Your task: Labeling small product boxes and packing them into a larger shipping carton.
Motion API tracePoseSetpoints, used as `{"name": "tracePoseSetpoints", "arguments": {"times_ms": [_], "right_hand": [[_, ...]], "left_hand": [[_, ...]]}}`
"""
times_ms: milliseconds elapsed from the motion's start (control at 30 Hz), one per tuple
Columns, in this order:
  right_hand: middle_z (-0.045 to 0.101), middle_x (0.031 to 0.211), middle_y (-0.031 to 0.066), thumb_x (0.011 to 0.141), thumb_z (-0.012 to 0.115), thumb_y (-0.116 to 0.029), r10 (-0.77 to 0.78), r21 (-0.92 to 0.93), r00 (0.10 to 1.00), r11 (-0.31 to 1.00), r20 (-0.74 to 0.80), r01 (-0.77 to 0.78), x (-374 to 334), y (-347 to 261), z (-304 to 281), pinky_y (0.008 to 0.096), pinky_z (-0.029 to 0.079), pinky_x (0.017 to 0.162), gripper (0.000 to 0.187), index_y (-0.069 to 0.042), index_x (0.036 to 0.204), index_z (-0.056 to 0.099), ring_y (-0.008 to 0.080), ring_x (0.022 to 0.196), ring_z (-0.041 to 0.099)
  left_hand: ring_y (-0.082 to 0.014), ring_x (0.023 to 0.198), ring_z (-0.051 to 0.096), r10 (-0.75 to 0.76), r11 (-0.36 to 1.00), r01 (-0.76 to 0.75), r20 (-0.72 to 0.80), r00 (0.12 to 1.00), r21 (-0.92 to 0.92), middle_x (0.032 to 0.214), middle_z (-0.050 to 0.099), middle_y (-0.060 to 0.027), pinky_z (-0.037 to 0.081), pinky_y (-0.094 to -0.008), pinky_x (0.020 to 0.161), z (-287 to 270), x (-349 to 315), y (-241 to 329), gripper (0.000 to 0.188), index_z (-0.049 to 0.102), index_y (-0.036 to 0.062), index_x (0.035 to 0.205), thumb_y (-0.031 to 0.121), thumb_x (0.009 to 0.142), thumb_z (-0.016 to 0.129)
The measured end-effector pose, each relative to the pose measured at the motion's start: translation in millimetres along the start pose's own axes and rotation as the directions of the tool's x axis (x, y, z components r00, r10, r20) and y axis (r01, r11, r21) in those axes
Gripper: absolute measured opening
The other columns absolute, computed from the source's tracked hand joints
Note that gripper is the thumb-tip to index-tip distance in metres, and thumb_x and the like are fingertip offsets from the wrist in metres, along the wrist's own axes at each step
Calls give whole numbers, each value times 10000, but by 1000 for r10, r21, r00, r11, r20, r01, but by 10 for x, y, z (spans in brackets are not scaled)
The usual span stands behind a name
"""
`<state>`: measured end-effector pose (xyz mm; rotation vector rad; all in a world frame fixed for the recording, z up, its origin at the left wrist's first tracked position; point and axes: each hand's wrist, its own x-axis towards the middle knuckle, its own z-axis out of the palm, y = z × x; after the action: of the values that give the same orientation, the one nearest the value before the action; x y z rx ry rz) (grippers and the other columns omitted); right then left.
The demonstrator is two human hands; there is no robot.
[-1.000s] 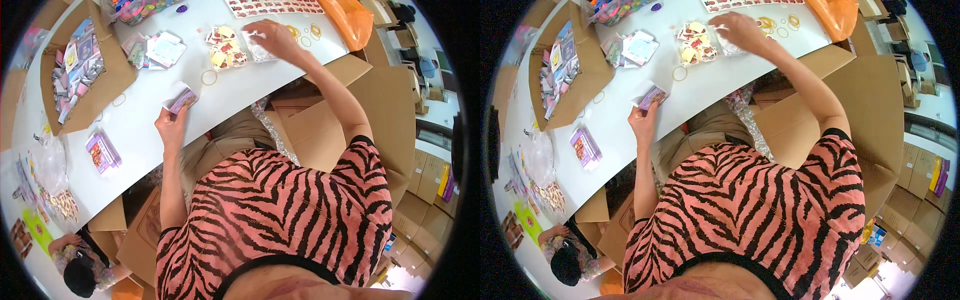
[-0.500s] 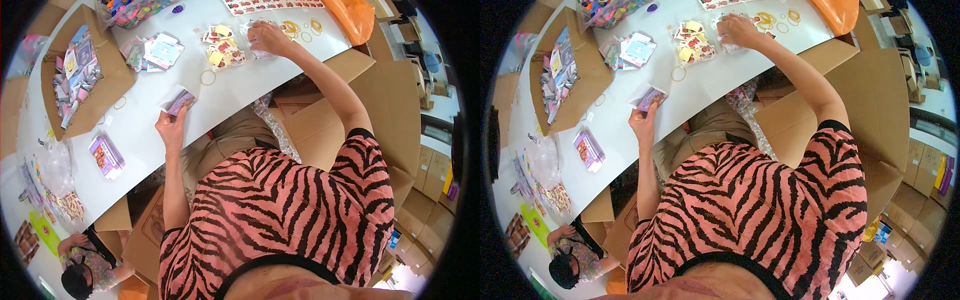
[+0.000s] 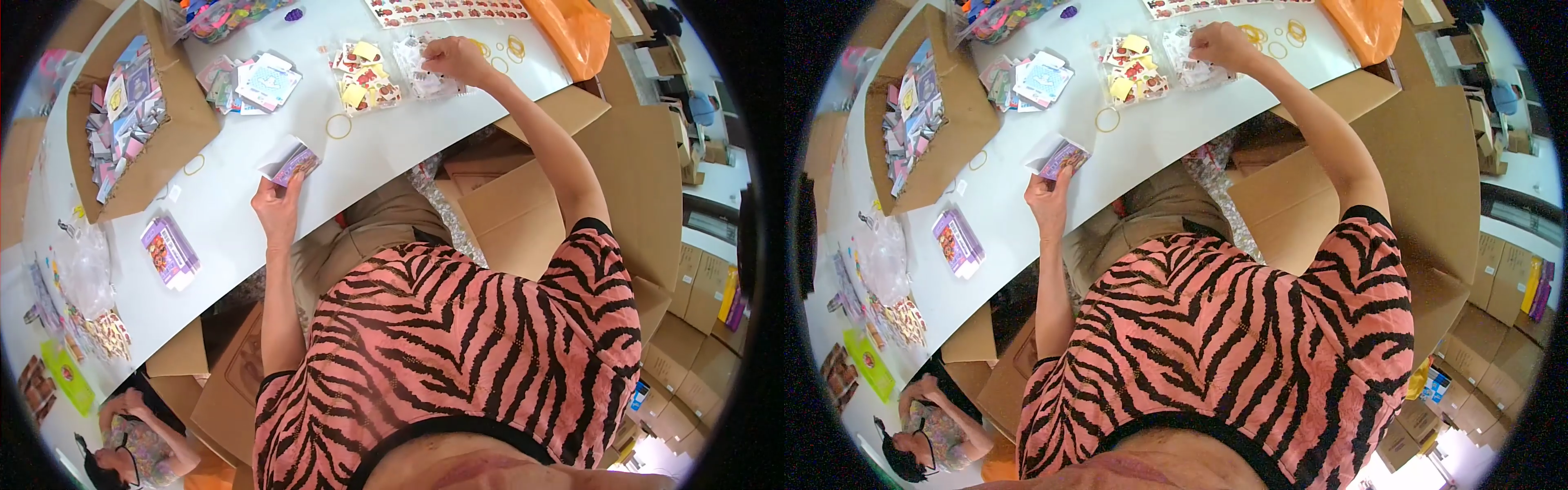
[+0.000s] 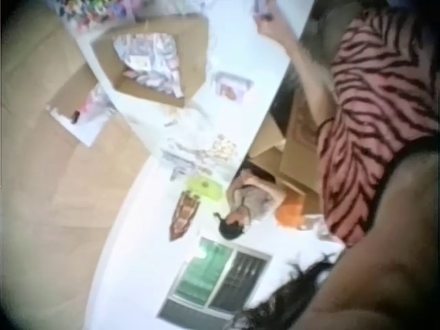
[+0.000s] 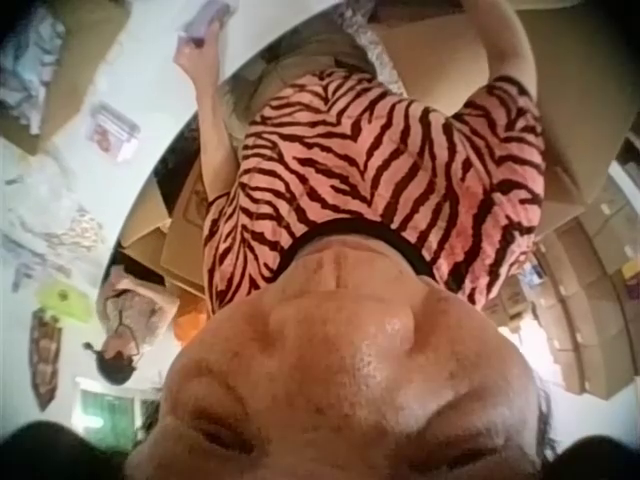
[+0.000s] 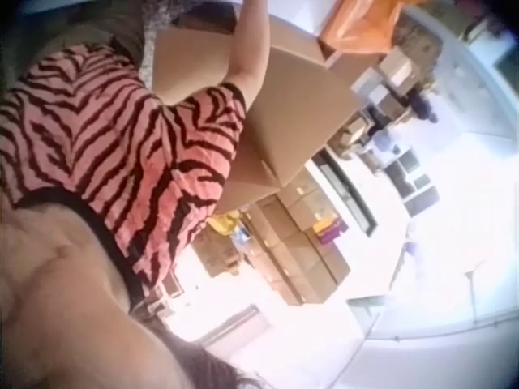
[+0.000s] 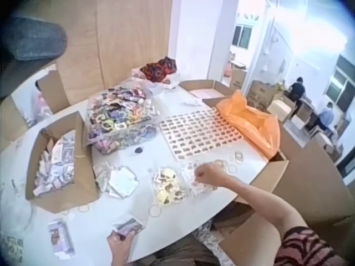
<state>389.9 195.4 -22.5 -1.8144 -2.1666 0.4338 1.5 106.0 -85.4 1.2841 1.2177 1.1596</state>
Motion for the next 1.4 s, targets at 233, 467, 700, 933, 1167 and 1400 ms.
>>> {"name": "tracePoseSetpoints", "arguments": {"times_ms": [233,467,700,933,1167,1400], "right_hand": [[681,759,89,782,680,-204,72,87,997,993,38,-75,7,34,-62,310,493,619,173,-56,870,667,194,647,637],[661,749,93,709,609,-203,-75,-271,991,957,110,103,58,107,386,441,486,621,218,-150,916,648,286,715,653],[650,809,70,752,550,-141,-67,-311,997,948,36,74,-29,-93,435,440,492,664,84,-119,807,609,277,825,642],[633,788,125,734,552,-129,38,-217,999,976,-4,-38,30,-22,559,462,477,667,151,-144,874,608,319,800,629],[677,886,88,739,656,-167,0,-252,994,967,108,28,87,-64,284,406,515,746,152,-98,874,671,295,842,649],[678,870,124,744,630,-135,38,-105,999,994,26,-35,0,-148,216,423,500,745,216,-84,954,625,320,817,640]], "left_hand": [[-101,857,592,22,999,-22,-3,1000,32,965,663,-69,481,-248,785,21,40,-1,309,602,-65,1105,26,822,687],[-136,659,586,111,912,-98,-9,994,398,765,673,-105,484,-289,641,27,100,45,318,656,-64,948,200,788,732],[-139,906,602,-6,999,4,58,998,41,1022,645,-87,463,-280,850,-10,-9,57,308,573,-83,1126,8,838,637],[-138,879,609,6,988,-14,48,999,156,985,665,-103,476,-280,819,31,12,169,272,603,-87,1061,65,841,654],[-92,827,587,25,990,-31,39,999,140,932,667,-79,480,-246,755,31,76,46,307,607,-46,1095,73,822,685],[-97,832,588,42,996,-43,15,999,77,936,672,-73,483,-253,763,22,35,-16,325,600,-40,1133,29,823,671]]}}
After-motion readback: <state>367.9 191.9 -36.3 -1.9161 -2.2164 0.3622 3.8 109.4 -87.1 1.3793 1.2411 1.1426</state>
